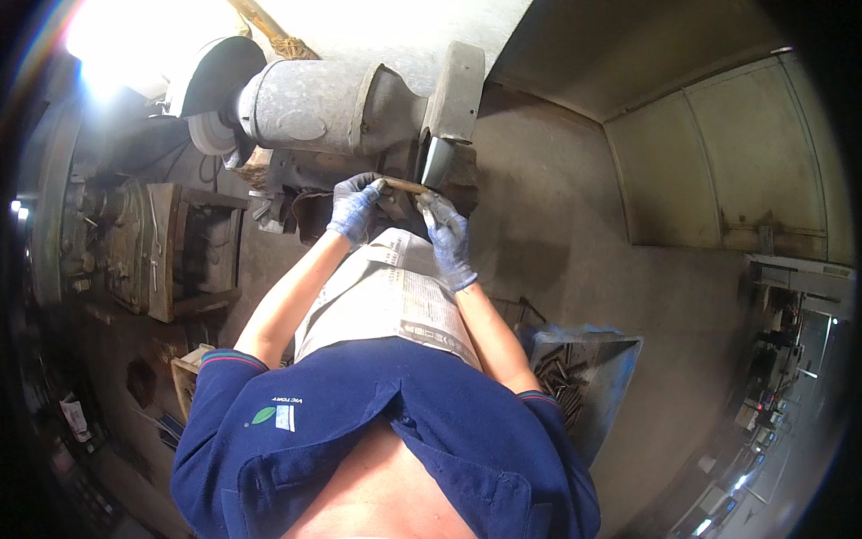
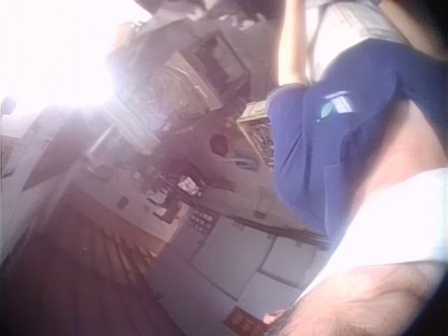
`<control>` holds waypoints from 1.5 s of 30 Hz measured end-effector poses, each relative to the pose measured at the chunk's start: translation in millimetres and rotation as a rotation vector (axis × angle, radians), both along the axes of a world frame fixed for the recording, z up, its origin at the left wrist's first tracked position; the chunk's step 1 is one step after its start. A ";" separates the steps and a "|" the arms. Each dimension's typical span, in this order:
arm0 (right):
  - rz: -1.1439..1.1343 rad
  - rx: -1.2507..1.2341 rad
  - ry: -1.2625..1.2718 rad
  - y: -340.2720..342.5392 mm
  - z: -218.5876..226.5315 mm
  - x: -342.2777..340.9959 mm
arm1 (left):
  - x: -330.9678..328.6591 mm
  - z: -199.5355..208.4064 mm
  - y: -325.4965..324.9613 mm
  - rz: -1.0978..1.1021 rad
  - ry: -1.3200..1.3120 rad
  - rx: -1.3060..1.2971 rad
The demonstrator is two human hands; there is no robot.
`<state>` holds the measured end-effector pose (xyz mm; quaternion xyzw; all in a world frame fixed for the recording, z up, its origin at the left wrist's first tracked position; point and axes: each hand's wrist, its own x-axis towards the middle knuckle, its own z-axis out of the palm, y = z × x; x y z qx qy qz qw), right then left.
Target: The person grinds small metal cylinders using a bench grinder, picking each piece from a crate by hand and placing it into a blue bin after grinding.
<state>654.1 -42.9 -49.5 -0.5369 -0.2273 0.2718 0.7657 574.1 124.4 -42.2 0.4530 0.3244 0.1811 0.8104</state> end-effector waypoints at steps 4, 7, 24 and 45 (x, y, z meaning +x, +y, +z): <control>-0.015 -0.204 -0.674 -27.7 25.8 -11.5 | -26.5 29.5 -8.7 -0.088 -0.162 -0.085; -0.045 -0.221 -0.841 -43.1 71.6 -22.1 | -39.9 52.8 -14.5 -0.158 -0.236 -0.070; -0.048 -0.207 -0.368 -51.8 77.6 -34.2 | -35.5 55.0 -25.0 -0.237 -0.152 0.148; -0.225 -0.360 -0.764 -48.1 24.0 16.6 | 9.1 14.1 -39.2 -0.116 -0.062 0.026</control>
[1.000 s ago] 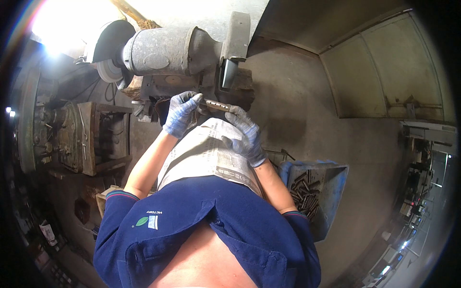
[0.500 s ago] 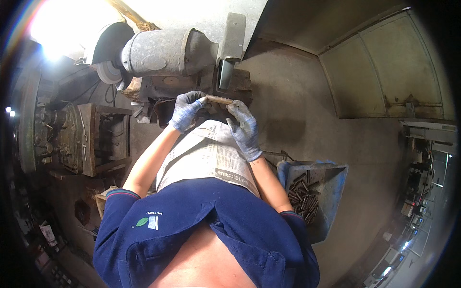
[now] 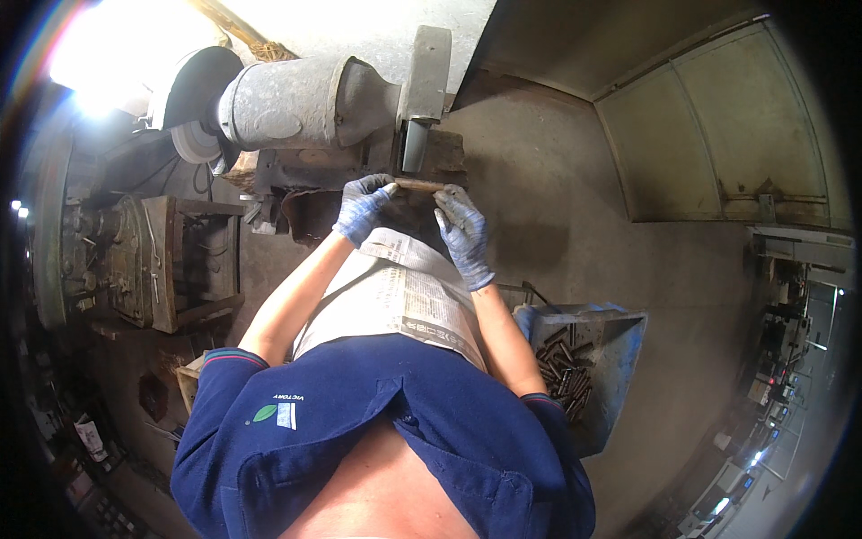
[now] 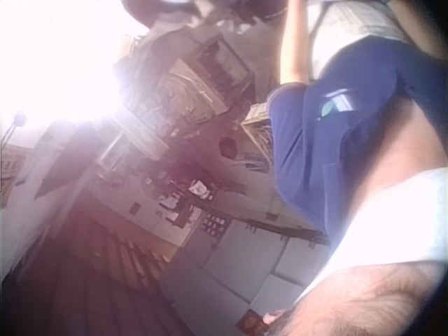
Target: The person grinds small metal cylinders using a bench grinder, picking each piece from a crate by hand and placing it into a blue bin after grinding.
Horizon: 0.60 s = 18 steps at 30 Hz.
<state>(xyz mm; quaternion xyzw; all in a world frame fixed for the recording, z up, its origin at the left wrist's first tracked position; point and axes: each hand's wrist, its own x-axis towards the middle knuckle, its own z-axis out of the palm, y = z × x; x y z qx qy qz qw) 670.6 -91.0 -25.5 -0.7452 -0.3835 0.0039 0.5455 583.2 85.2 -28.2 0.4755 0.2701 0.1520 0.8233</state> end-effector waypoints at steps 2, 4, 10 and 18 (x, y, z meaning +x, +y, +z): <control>-0.023 -0.017 0.104 -2.1 2.1 3.5 | 6.5 -6.0 -6.4 0.033 -0.035 -0.080; -0.034 -0.009 0.193 -3.7 1.2 8.9 | 14.5 -3.1 -12.2 0.042 -0.031 -0.130; 0.023 0.057 0.351 3.5 -6.3 8.2 | 16.0 -9.3 -8.2 0.096 -0.013 -0.086; 0.086 0.079 0.476 33.9 -17.4 -3.9 | -0.4 -14.2 18.6 0.124 0.069 -0.038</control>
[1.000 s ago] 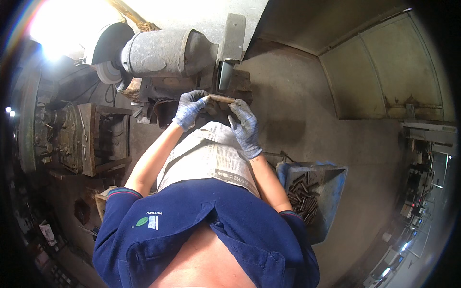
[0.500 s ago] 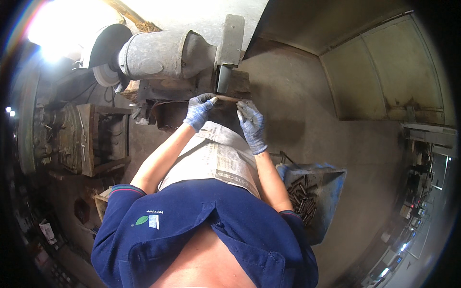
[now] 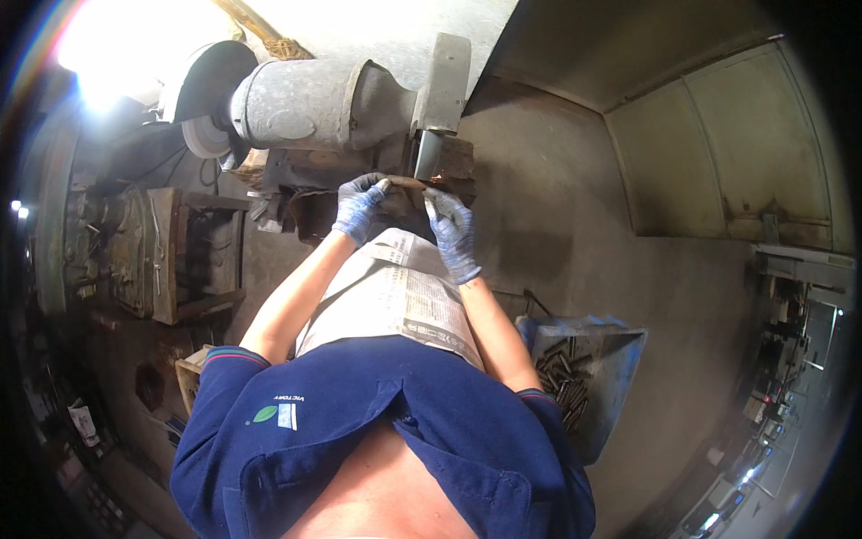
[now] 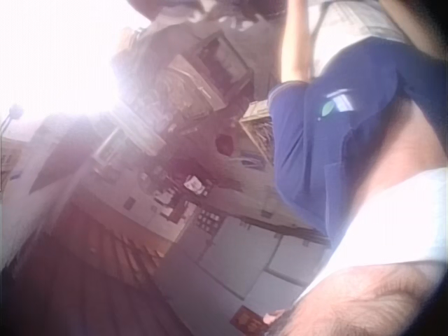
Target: The person grinds small metal cylinders using a bench grinder, picking each piece from a crate by hand and placing it into a blue bin after grinding.
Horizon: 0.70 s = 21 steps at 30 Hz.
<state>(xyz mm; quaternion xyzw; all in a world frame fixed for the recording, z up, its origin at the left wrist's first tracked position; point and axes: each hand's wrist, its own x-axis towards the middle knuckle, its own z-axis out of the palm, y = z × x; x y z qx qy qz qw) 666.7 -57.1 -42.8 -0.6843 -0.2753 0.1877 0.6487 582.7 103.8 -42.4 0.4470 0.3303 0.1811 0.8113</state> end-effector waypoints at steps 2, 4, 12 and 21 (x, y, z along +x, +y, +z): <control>-0.042 0.073 0.002 9.4 -2.7 -4.0 | -3.8 -3.6 7.6 -0.015 -0.011 -0.033; -0.050 0.112 0.037 12.7 0.4 -5.9 | -4.0 -12.5 11.3 0.023 -0.004 0.010; -0.110 0.071 0.096 -17.9 -19.9 14.3 | 20.7 -1.3 -13.0 -0.044 0.071 0.082; -0.066 0.044 0.139 -9.3 -15.7 10.3 | 16.7 0.2 -5.4 -0.025 0.095 0.066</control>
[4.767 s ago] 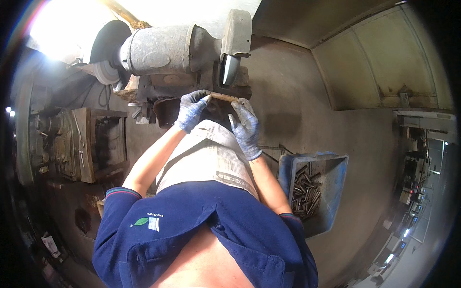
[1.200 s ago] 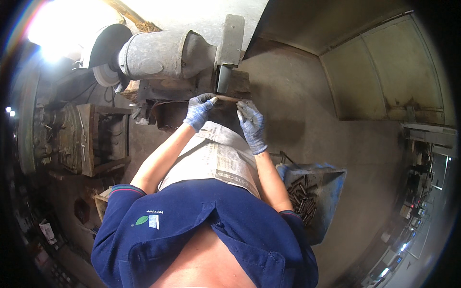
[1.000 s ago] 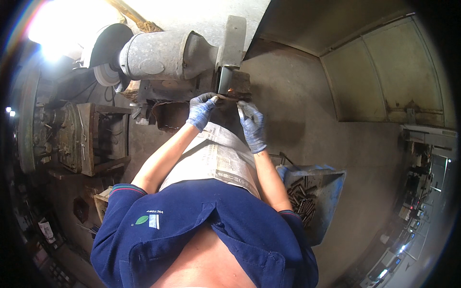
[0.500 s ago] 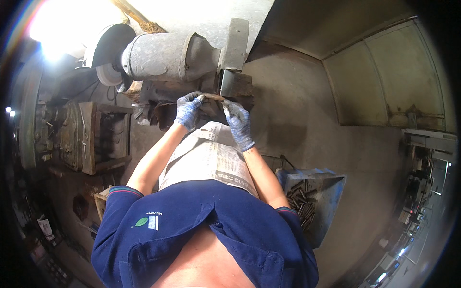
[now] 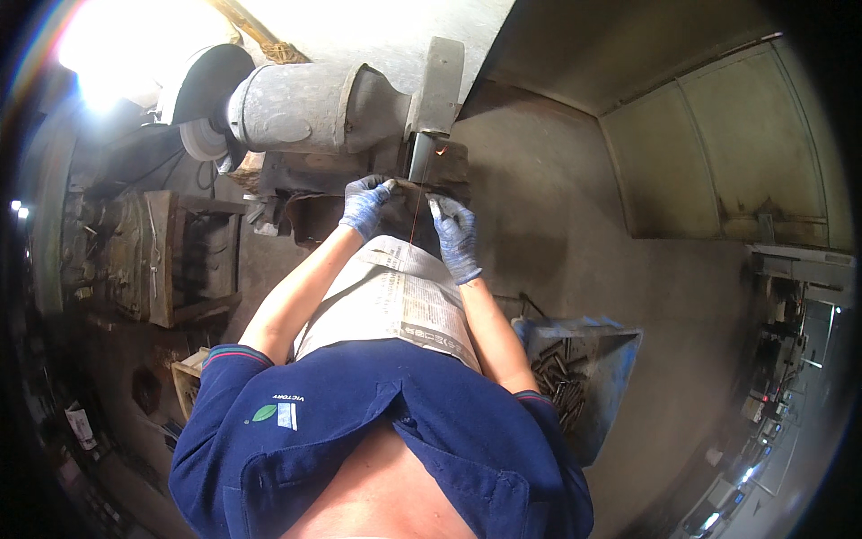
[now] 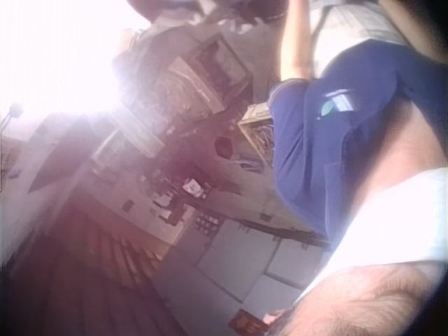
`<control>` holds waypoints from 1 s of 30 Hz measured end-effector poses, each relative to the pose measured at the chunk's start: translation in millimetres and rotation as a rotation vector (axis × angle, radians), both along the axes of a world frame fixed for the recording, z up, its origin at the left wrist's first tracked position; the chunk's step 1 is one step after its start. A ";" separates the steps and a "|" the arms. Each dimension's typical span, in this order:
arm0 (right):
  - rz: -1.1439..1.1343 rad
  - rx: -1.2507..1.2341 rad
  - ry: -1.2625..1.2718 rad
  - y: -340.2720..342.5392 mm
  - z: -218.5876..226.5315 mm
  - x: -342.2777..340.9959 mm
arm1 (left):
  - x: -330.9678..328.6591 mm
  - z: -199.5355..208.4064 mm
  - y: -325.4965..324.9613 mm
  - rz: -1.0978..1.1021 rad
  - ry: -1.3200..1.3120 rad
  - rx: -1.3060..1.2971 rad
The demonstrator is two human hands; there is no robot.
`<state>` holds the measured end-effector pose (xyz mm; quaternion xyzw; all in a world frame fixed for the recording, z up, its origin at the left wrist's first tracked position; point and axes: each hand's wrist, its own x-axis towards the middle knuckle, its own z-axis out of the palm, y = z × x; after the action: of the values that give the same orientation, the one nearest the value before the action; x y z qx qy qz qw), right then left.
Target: The person grinds small metal cylinders using a bench grinder, picking each piece from a crate by hand and placing it into a blue bin after grinding.
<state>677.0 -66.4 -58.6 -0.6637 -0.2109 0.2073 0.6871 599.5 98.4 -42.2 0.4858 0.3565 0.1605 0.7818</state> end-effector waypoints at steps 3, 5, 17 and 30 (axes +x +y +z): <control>-0.012 0.072 0.041 13.6 0.7 -7.2 | -7.7 7.9 9.1 0.020 0.019 -0.013; -0.001 0.098 0.049 18.1 -1.7 -10.3 | -11.8 8.5 14.5 0.012 0.039 0.003; 0.085 -0.138 -0.700 6.1 25.2 -28.9 | -41.7 0.7 16.2 -0.015 -0.240 -0.043; -0.104 -0.138 -0.863 -65.3 116.1 -111.7 | -87.7 77.0 -27.1 -0.340 -0.422 0.088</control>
<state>565.3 -131.7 57.5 -0.7436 -0.4307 -0.1101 0.4995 511.7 71.3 34.8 0.5279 0.0917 0.1398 0.8327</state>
